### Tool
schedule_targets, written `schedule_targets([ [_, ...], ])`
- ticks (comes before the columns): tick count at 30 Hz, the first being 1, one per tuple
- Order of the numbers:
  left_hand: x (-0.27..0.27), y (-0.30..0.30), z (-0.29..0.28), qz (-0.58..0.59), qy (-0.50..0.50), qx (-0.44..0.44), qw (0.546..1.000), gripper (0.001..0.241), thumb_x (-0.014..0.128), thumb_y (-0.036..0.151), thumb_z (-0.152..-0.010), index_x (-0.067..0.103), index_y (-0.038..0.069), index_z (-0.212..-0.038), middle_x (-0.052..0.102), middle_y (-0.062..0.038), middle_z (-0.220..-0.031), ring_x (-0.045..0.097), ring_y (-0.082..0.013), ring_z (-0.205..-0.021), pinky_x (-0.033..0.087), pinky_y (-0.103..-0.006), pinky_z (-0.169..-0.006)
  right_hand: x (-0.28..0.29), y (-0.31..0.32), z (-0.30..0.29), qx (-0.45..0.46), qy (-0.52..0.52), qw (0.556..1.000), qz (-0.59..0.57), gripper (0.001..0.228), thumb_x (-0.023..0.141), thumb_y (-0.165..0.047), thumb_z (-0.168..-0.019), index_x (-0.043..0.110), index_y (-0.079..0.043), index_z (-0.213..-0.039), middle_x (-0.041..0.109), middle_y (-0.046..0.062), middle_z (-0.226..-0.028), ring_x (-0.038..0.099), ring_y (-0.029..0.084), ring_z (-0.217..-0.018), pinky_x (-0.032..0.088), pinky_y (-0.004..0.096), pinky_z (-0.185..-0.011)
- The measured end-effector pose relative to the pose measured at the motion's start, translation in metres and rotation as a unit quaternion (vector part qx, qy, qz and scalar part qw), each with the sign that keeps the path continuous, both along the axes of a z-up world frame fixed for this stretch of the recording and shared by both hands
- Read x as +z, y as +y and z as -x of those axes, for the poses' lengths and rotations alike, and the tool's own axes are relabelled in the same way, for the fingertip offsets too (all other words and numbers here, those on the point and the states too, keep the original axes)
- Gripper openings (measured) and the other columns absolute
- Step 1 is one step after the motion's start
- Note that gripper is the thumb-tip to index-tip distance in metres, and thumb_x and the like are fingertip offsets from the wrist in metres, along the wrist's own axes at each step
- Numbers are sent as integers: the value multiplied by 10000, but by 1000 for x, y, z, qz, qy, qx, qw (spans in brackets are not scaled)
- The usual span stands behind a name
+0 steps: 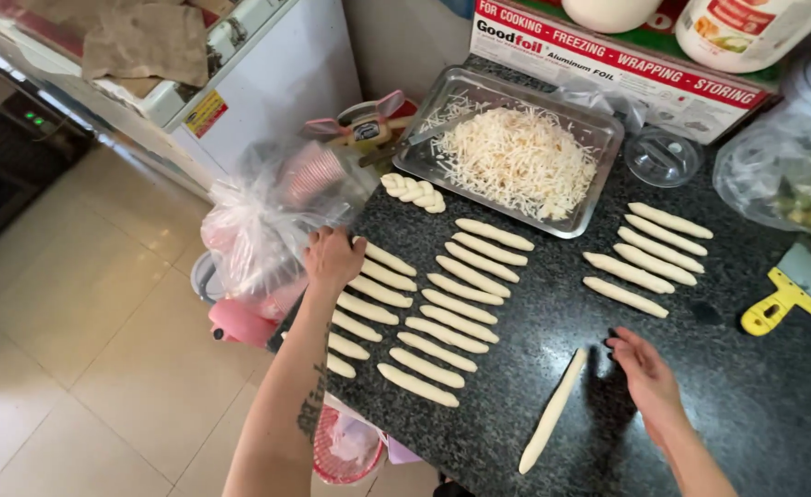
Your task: Braiding strips of dough into a pastry shape.
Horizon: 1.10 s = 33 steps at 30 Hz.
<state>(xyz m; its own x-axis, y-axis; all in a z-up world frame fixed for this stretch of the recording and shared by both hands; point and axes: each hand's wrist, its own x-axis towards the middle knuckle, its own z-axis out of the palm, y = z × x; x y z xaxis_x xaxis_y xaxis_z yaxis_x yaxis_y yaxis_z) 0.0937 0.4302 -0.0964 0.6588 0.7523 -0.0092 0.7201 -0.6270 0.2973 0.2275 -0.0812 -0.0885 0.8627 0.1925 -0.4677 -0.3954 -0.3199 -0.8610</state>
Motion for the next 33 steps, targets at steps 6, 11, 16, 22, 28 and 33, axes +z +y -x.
schedule_targets([
  [6, 12, -11, -12, -28, -32, -61, 997, 366, 761, 332, -842, 560, 81, -1016, 706, -121, -976, 577, -356, -1108, 395, -519, -963, -1, -1, -5, 4, 6, 1000, -22, 378, 542, -39, -1026, 608, -10, -1397, 677, 135, -1275, 590, 198, -1142, 419, 288, -1014],
  [11, 68, -46, -15, 23, -121, -91, 988, 408, 687, 136, -848, 511, 118, -1216, 715, -151, -906, 691, -413, -831, 524, -523, -723, 32, -1, 6, 11, 44, 999, -27, 410, 516, -16, -1011, 597, -16, -1413, 669, 126, -1344, 591, 208, -1210, 420, 311, -1063],
  [16, 165, -119, -28, 53, -239, -173, 954, 237, 674, 122, -847, 726, 60, -1069, 700, -116, -1009, 644, -308, -659, 517, -436, -642, 23, -35, 21, -14, 56, 995, -78, 404, 508, 45, -975, 632, 25, -1359, 693, 144, -1312, 620, 236, -1176, 443, 330, -1038],
  [22, 215, -276, -33, 54, -259, -322, 909, 261, 680, 138, -901, 720, 102, -1157, 687, -108, -973, 719, -300, -826, 569, -426, -753, 31, -124, 30, 8, 63, 997, -53, 402, 617, -261, -1025, 646, -70, -1377, 745, 225, -1245, 738, 326, -1102, 582, 434, -921],
  [28, 171, -461, -53, 249, -264, -398, 843, 235, 725, 73, -854, 755, 91, -1087, 695, -138, -908, 713, -353, -852, 587, -432, -755, 12, -277, 5, -74, -36, 996, -17, 296, 651, -277, -1022, 699, -135, -1277, 776, 121, -1113, 741, 229, -977, 566, 342, -827],
  [33, 104, -560, -43, 462, -266, -327, 780, 247, 760, 55, -874, 774, 73, -1120, 688, -126, -959, 751, -283, -885, 656, -325, -749, 38, -346, -8, -83, -199, 975, 45, 262, 680, -266, -1036, 720, -125, -1254, 766, 137, -1098, 719, 245, -1045, 561, 375, -892],
])
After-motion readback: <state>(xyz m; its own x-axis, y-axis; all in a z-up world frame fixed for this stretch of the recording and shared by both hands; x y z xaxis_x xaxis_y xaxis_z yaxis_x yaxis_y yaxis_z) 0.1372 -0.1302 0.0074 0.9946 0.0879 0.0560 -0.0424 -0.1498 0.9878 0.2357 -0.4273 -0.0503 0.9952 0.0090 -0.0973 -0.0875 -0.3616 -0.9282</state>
